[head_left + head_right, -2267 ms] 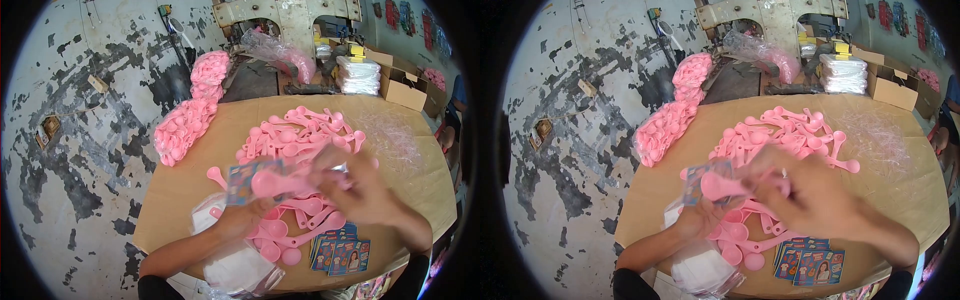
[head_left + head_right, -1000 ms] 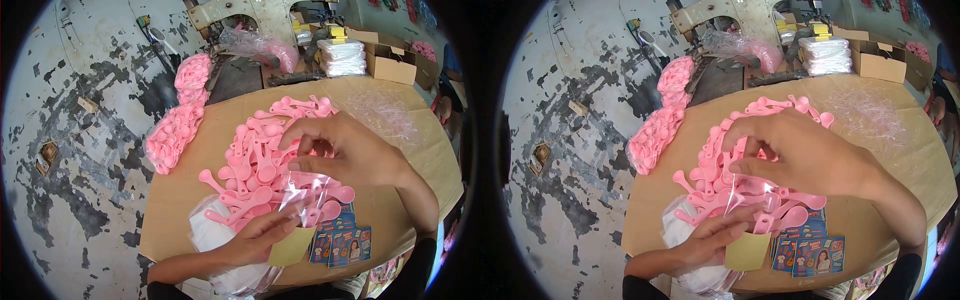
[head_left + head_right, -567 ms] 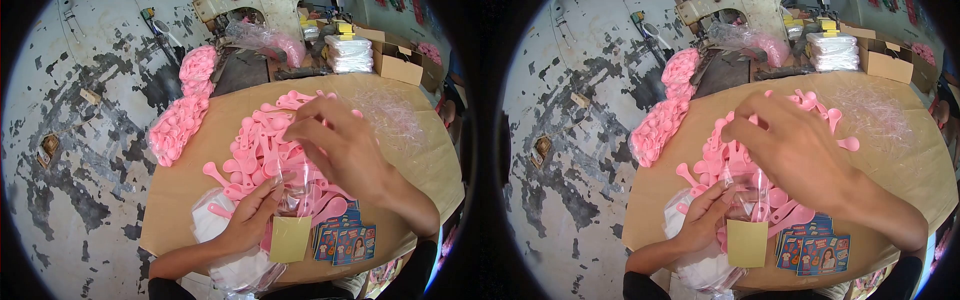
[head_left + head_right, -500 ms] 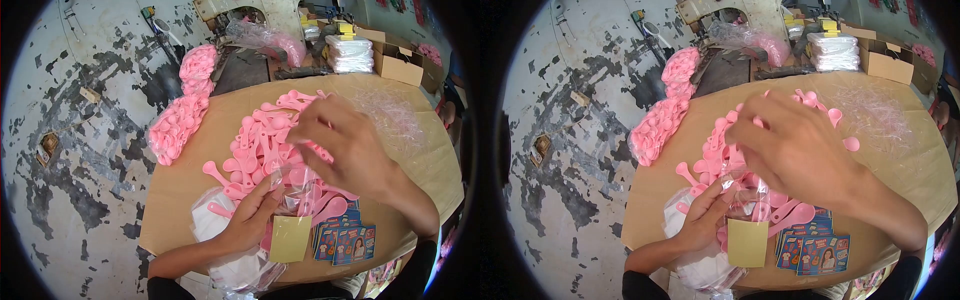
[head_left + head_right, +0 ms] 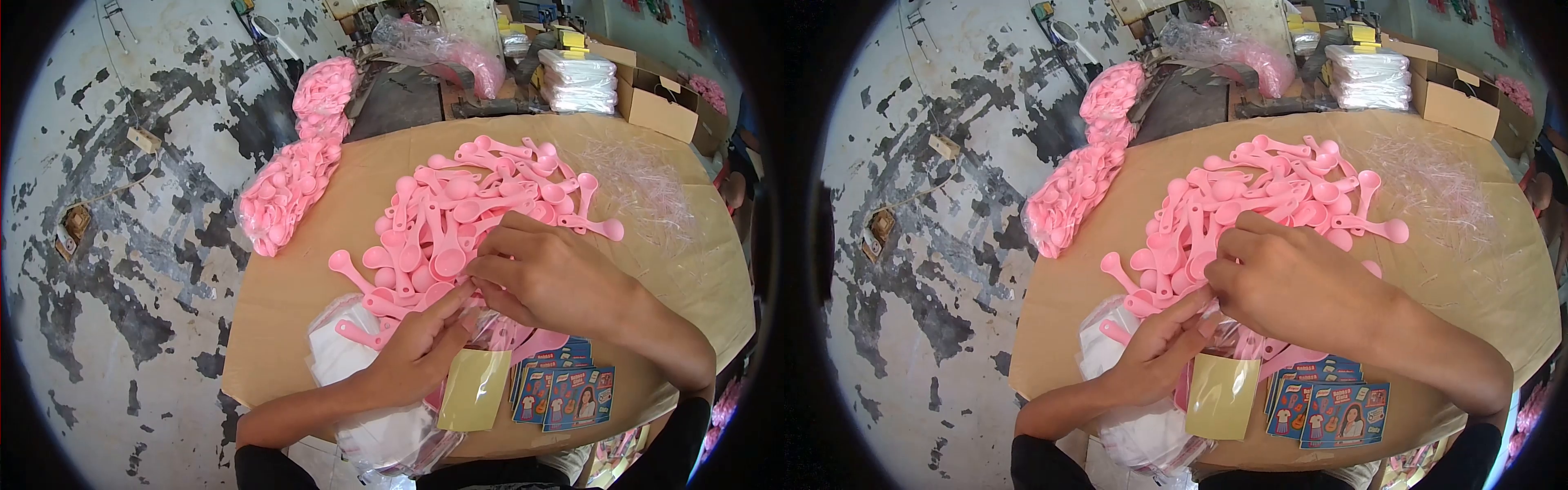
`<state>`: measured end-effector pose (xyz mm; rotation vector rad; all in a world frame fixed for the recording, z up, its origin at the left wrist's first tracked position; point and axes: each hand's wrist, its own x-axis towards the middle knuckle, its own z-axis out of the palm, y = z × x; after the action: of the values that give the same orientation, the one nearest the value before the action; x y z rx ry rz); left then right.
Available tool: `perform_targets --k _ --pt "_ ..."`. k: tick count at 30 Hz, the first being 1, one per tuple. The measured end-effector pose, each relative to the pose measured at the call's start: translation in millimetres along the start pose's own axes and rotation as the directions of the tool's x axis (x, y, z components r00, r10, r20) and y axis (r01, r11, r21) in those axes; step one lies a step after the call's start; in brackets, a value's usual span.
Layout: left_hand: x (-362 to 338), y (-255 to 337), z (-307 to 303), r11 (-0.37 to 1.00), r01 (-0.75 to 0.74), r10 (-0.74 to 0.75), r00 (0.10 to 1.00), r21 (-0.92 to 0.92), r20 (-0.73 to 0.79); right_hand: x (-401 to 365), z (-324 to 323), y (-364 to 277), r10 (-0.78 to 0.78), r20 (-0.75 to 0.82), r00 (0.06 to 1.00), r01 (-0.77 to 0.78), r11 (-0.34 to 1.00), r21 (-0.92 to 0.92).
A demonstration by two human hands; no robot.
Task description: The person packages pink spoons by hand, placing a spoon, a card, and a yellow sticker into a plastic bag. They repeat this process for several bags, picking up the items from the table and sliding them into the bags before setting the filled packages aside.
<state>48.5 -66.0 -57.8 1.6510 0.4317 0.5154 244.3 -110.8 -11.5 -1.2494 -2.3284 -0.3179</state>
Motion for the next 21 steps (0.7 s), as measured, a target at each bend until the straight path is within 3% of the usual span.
perform_targets --k 4,7,9,11,14,15,18,21 --pt "1.4 -7.4 -8.0 0.99 0.059 -0.071 0.993 0.13 0.089 -2.2 3.5 3.1 -0.015 0.07 0.997 0.016 1.0 -0.009" --pt "-2.1 3.3 -1.7 0.956 0.01 -0.037 0.995 0.292 0.089 -1.6 7.9 1.6 0.089 -0.012 0.996 -0.09 0.994 -0.056" --pt "-0.5 2.9 -5.1 0.933 -0.12 0.073 0.986 0.339 0.147 1.6 -1.2 10.5 0.198 -0.132 0.971 -0.192 0.98 0.057" --pt "1.1 2.1 -0.4 0.955 -0.228 0.194 0.964 0.189 0.183 4.2 -22.3 20.3 0.382 -0.174 0.908 -0.325 0.902 0.284" --pt "-1.2 8.2 0.0 0.999 0.041 -0.038 0.994 -0.03 0.103 3.7 -60.0 18.7 0.195 -0.148 0.97 -0.143 0.943 0.302" --pt "-0.2 7.0 -3.2 0.995 0.029 -0.018 0.993 -0.092 0.115 2.2 -57.3 17.0 0.066 -0.155 0.986 -0.026 0.969 0.246" --pt "-0.3 7.7 -4.6 0.995 0.014 -0.007 0.997 -0.099 0.078 -0.8 -39.8 4.7 -0.025 -0.081 0.996 0.033 0.995 0.097" --pt "-2.7 8.4 -6.0 0.994 0.055 -0.044 0.992 -0.091 0.115 -1.5 -23.9 7.8 -0.057 -0.066 0.996 0.063 0.994 0.092"
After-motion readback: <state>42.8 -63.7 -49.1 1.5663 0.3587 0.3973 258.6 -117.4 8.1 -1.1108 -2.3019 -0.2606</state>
